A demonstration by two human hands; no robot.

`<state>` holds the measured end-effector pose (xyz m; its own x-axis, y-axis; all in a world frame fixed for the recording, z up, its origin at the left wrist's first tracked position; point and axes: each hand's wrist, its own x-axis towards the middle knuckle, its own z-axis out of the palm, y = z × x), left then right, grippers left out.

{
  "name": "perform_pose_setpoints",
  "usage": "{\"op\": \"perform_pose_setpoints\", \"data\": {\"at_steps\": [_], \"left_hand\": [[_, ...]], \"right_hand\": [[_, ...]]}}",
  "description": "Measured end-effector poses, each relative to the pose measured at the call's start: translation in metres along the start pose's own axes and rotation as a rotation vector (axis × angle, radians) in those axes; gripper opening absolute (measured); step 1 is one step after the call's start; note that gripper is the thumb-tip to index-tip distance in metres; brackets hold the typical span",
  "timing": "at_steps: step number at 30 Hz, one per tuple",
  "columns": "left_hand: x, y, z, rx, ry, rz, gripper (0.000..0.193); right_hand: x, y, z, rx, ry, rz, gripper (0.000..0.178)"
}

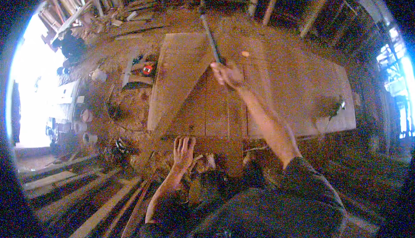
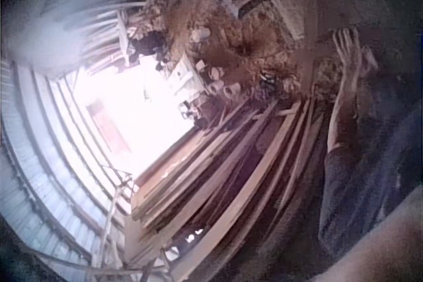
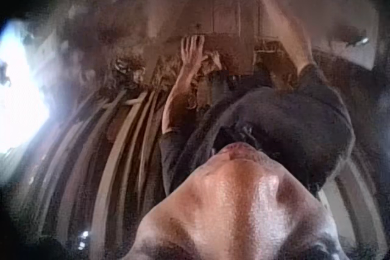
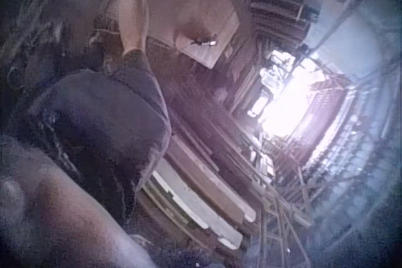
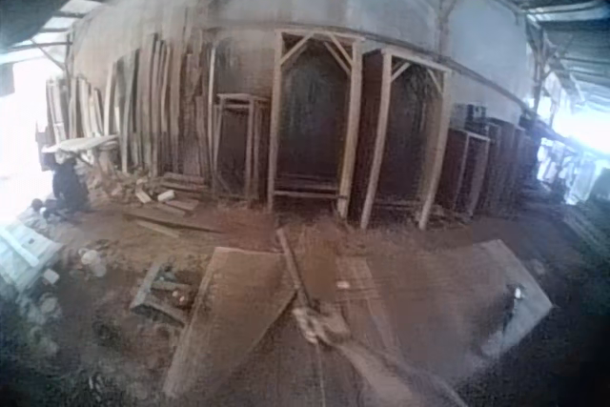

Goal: The person uses a nail gun to fasten wooden planks to a larger wooden panel, then uses a hammer to tap the planks into alignment. The person repeats this process for multiple planks, securing them to the panel.

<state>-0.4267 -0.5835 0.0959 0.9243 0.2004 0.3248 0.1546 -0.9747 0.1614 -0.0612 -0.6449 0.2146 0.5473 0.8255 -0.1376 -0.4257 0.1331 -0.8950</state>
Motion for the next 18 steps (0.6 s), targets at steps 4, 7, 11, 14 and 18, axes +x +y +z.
{"op": "perform_pose_setpoints", "data": {"at_steps": [4,7,11,14,18], "left_hand": [[0.020,0.025,-0.006,-0.089,0.047,0.061,0.049],[0.029,0.032,-0.008,-0.118,0.099,0.006,0.064],[0.061,0.054,-0.037,-0.259,0.179,-0.147,0.062],[0.093,0.042,-0.054,-0.445,0.082,-0.307,0.057],[0.094,0.002,-0.056,-0.936,0.412,-0.646,0.045]], "right_hand": [[-0.155,-0.056,-0.089,-0.535,0.425,-0.102,0.034],[-0.238,-0.075,-0.084,-0.628,0.515,-0.310,0.040],[-0.314,-0.061,-0.085,-0.615,0.734,-0.511,0.038],[-0.347,-0.023,-0.114,-0.460,0.912,-0.504,0.044],[-0.366,-0.001,-0.098,-0.231,0.933,-0.514,0.045]]}}
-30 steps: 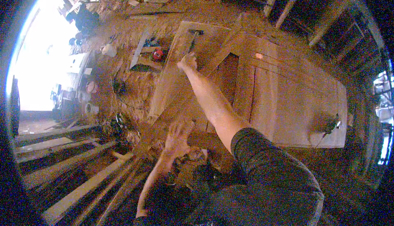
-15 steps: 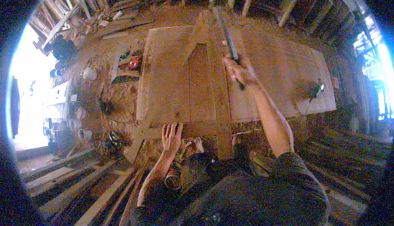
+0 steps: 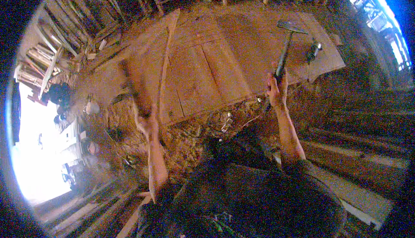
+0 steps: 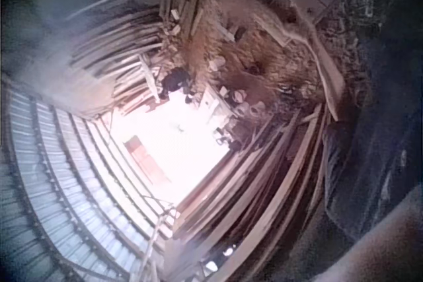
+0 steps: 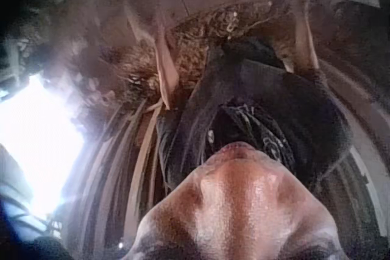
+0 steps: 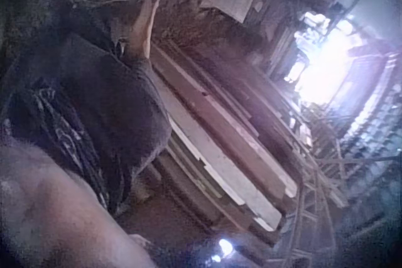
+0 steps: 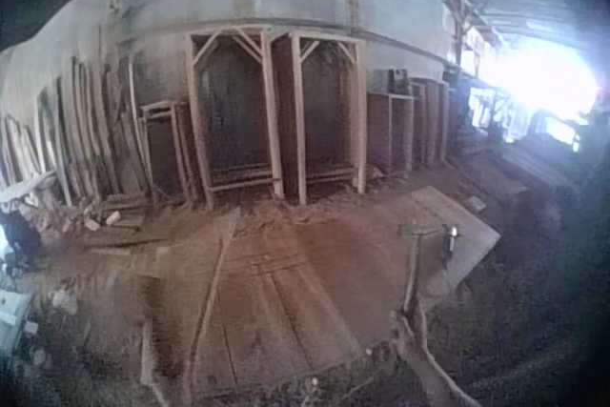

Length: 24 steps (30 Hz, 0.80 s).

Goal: The person uses a nail gun to fasten wooden planks to a larger wooden panel, then uses a hammer to tap the planks into alignment. The person repeats this process for multiple planks, securing them to the panel.

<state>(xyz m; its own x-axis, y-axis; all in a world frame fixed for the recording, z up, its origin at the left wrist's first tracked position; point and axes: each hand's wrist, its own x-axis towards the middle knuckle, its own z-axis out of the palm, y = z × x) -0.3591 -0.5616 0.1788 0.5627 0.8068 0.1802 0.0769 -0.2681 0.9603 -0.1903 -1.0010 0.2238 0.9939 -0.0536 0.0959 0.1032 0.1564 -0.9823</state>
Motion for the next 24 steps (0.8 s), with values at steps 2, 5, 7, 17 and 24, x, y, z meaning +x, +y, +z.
{"op": "perform_pose_setpoints", "data": {"at_steps": [2,5,7,17,24], "left_hand": [[-0.008,0.017,-0.015,-0.311,0.116,-0.197,0.052],[-0.018,-0.029,-0.087,-0.733,0.055,-0.416,0.057],[-0.044,0.010,-0.104,-0.613,0.055,-0.379,0.055],[-0.118,0.014,-0.176,-0.722,-0.061,-0.621,0.050],[-0.139,0.027,-0.164,-0.412,0.208,-0.621,0.054]], "right_hand": [[-0.021,0.007,-0.008,0.052,0.087,-0.004,0.037],[-0.031,0.024,0.000,-0.035,0.034,-0.165,0.035],[-0.032,0.046,-0.013,-0.056,0.059,-0.075,0.038],[-0.043,0.058,0.044,-0.182,-0.157,0.164,0.034],[-0.024,0.076,0.105,-0.617,-0.305,-0.204,0.042]]}}
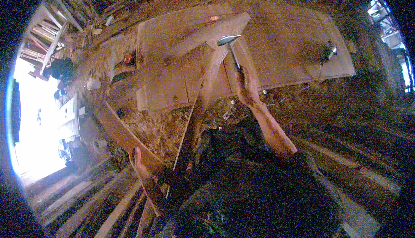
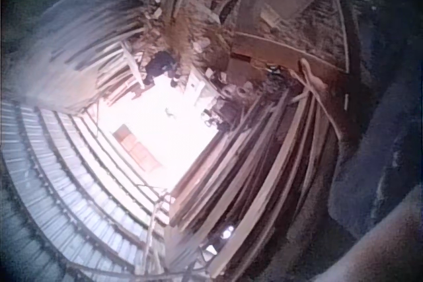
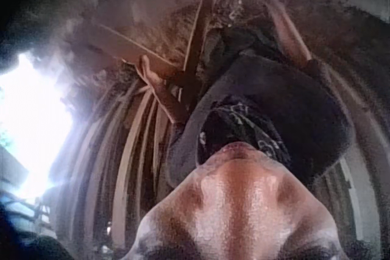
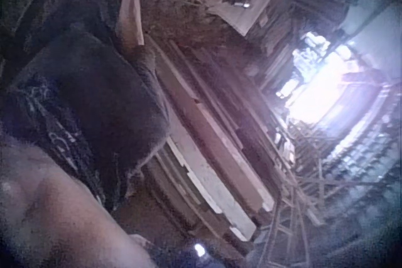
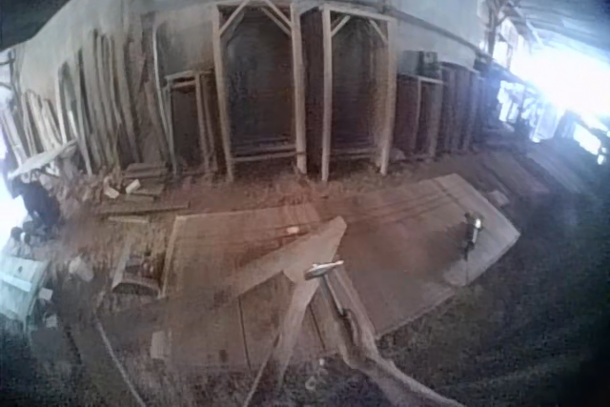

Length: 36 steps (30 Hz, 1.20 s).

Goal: The person uses a nail gun to fasten wooden planks to a larger wooden panel, then uses a hammer to tap the planks into alignment. The person repeats this process for multiple planks, securing them to the panel.

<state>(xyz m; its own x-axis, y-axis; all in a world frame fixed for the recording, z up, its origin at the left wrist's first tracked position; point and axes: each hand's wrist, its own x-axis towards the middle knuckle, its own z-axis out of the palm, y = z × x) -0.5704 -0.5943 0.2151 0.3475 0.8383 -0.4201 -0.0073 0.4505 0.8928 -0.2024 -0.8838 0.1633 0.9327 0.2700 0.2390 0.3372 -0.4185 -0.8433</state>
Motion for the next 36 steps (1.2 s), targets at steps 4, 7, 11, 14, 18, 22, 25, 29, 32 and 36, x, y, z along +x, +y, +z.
{"op": "perform_pose_setpoints", "data": {"at_steps": [4,7,11,14,18,22,25,29,32,36], "left_hand": [[-0.009,0.007,0.020,0.005,0.044,0.017,0.052],[-0.013,0.010,0.021,0.013,0.037,-0.070,0.050],[-0.020,0.014,0.031,0.033,0.051,-0.016,0.047],[-0.013,0.005,0.021,-0.009,0.075,-0.069,0.048],[-0.013,-0.005,0.013,0.016,-0.011,-0.045,0.045],[-0.021,0.013,0.029,0.015,0.013,-0.014,0.060],[-0.013,0.001,0.011,0.009,0.017,-0.057,0.061],[-0.027,0.024,0.034,0.022,0.026,-0.122,0.063],[-0.011,-0.002,0.005,0.071,-0.029,-0.029,0.063],[-0.008,-0.010,0.007,0.106,0.004,-0.007,0.066]], "right_hand": [[0.012,-0.024,0.014,-0.072,-0.097,-0.025,0.039],[0.024,-0.017,0.028,-0.146,-0.190,0.050,0.039],[0.037,-0.030,0.058,-0.060,-0.214,0.112,0.040],[0.045,-0.025,0.074,-0.046,-0.141,-0.047,0.041],[0.049,-0.024,0.079,-0.126,-0.247,0.075,0.045],[0.037,-0.027,0.093,0.268,-0.428,0.252,0.046],[0.022,-0.074,0.091,0.506,-0.606,0.389,0.041],[0.007,-0.096,0.102,0.574,-0.835,0.501,0.042],[-0.014,-0.125,0.117,0.571,-0.856,0.510,0.042],[-0.033,-0.106,0.141,0.037,-0.427,-0.382,0.037]]}}
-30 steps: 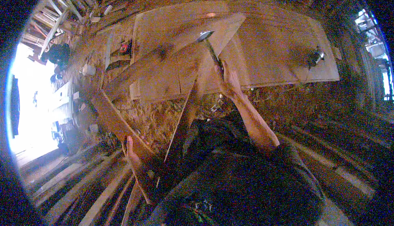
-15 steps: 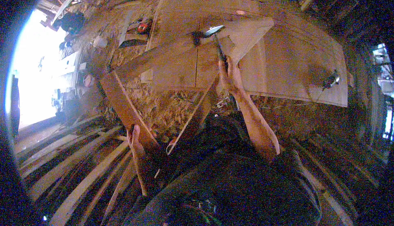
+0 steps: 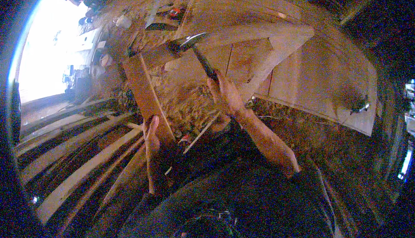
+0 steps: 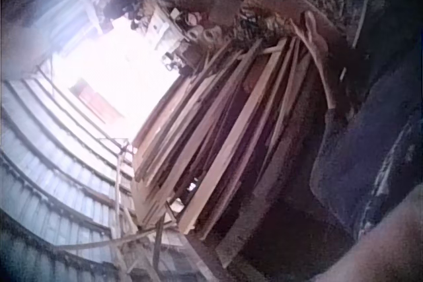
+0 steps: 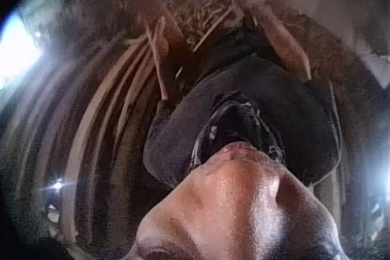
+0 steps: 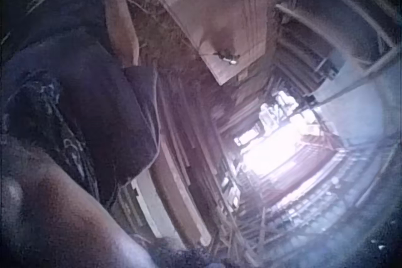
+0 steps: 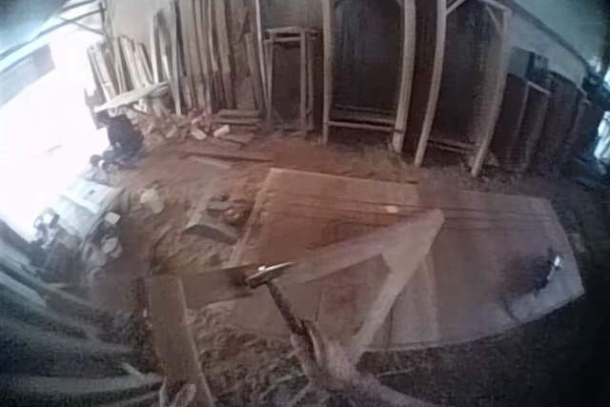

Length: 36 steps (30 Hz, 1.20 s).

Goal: The person uses a nail gun to fasten wooden planks to a larger wooden panel, then uses a hammer to tap the planks into alignment. The person repeats this process for multiple planks, securing them to the panel.

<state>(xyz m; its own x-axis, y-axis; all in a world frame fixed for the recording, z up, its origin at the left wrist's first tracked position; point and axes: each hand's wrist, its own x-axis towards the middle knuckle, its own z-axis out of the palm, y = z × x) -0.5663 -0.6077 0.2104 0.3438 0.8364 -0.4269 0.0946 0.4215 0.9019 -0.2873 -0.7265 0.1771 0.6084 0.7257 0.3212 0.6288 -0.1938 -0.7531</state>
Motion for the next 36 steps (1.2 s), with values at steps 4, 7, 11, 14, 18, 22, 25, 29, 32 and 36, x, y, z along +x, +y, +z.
{"op": "perform_pose_setpoints", "data": {"at_steps": [4,7,11,14,18,22,25,29,32,36], "left_hand": [[-0.006,0.006,0.003,0.057,0.021,0.026,0.065],[-0.014,0.023,0.015,0.052,0.027,0.051,0.065],[-0.010,0.021,0.009,0.061,-0.005,0.118,0.064],[-0.009,0.024,0.009,0.056,-0.058,0.103,0.064],[0.012,-0.003,-0.012,0.152,-0.009,0.070,0.065],[0.035,-0.057,-0.059,-0.104,0.054,0.000,0.071],[0.042,-0.040,-0.086,0.045,0.053,-0.041,0.071],[0.043,-0.016,-0.081,0.140,0.066,0.084,0.061],[0.061,-0.044,-0.096,0.399,0.044,0.391,0.056],[0.060,-0.018,-0.097,-0.009,0.183,0.013,0.059]], "right_hand": [[0.005,-0.053,-0.022,0.062,-0.230,0.256,0.036],[0.014,-0.059,-0.014,-0.056,-0.277,0.186,0.037],[0.021,-0.061,-0.004,-0.015,-0.224,0.019,0.038],[0.010,-0.062,-0.001,-0.073,-0.208,0.105,0.039],[0.019,-0.049,0.012,-0.067,-0.148,-0.062,0.042],[0.016,-0.041,-0.005,0.015,-0.265,0.155,0.044],[0.010,-0.002,-0.025,-0.078,0.097,0.201,0.040],[-0.005,0.147,-0.076,0.135,0.214,0.555,0.039],[-0.022,0.256,-0.120,0.292,0.327,0.781,0.045],[0.006,0.202,-0.131,-0.283,0.475,0.489,0.048]]}}
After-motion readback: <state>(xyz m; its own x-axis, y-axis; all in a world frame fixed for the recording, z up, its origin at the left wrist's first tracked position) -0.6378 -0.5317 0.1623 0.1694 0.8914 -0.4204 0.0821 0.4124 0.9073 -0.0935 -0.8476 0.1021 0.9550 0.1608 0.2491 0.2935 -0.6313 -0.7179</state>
